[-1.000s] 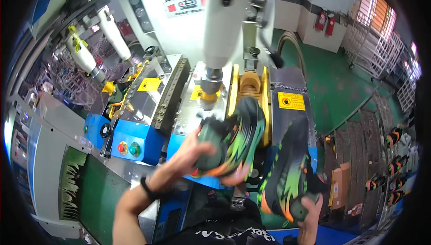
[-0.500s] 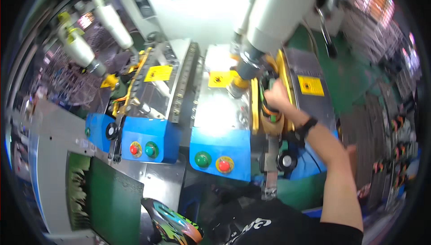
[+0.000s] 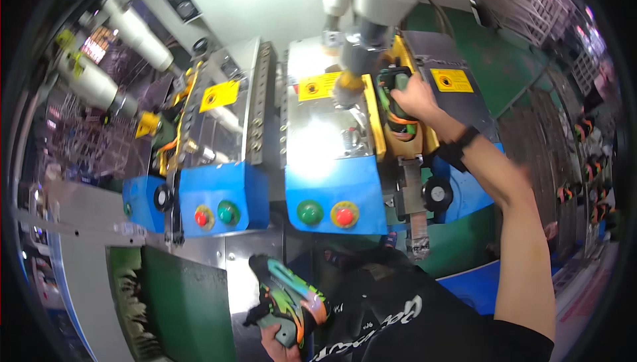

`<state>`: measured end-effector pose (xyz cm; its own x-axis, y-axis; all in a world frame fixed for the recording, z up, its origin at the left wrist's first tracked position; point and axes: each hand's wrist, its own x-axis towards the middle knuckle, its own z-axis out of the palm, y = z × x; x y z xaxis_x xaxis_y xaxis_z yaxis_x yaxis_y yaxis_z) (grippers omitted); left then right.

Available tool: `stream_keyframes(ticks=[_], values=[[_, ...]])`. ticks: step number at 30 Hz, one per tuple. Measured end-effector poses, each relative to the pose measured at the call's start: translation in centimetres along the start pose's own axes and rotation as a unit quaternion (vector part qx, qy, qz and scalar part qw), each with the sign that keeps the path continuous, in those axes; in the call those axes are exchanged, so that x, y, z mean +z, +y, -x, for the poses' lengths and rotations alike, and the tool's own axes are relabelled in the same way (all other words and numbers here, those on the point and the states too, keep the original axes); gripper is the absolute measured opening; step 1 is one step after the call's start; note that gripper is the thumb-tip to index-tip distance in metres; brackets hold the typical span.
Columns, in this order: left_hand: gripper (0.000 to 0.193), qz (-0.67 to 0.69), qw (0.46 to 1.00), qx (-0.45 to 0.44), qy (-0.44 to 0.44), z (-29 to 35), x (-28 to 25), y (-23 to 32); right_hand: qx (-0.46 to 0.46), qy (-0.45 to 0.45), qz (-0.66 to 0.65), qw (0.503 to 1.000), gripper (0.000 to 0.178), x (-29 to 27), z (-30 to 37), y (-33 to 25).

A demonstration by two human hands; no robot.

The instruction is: Placing shoes into a lasting machine and transferring them to a conveyor belt on a factory line.

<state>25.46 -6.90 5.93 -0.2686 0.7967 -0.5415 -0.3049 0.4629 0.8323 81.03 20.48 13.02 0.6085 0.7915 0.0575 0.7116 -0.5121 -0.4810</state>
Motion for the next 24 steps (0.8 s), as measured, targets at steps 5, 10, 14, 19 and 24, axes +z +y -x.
stream_keyframes(ticks=[5,10,14,19,24], values=[[0.041,0.141,0.984,-0.076,-0.074,-2.5,1.6,2.4,-0.278,0.066,-0.175,0.942,0.054,-0.4,14.6,-6.8],[0.048,0.112,0.971,-0.187,-0.097,-5.7,0.4,3.0,-0.412,0.054,0.036,0.909,0.057,13.3,20.8,-16.1],[0.034,0.012,0.985,-0.158,0.071,-5.0,-3.7,2.7,-0.457,-0.027,0.084,0.885,0.057,13.6,21.0,-16.9],[0.045,0.202,0.978,-0.033,-0.024,-2.2,-5.9,0.6,-0.466,-0.077,-0.201,0.858,0.041,11.9,29.5,-16.8],[0.054,0.216,0.969,-0.003,0.123,1.8,-8.1,0.4,-0.380,-0.341,-0.329,0.795,0.022,16.0,38.6,-13.1]])
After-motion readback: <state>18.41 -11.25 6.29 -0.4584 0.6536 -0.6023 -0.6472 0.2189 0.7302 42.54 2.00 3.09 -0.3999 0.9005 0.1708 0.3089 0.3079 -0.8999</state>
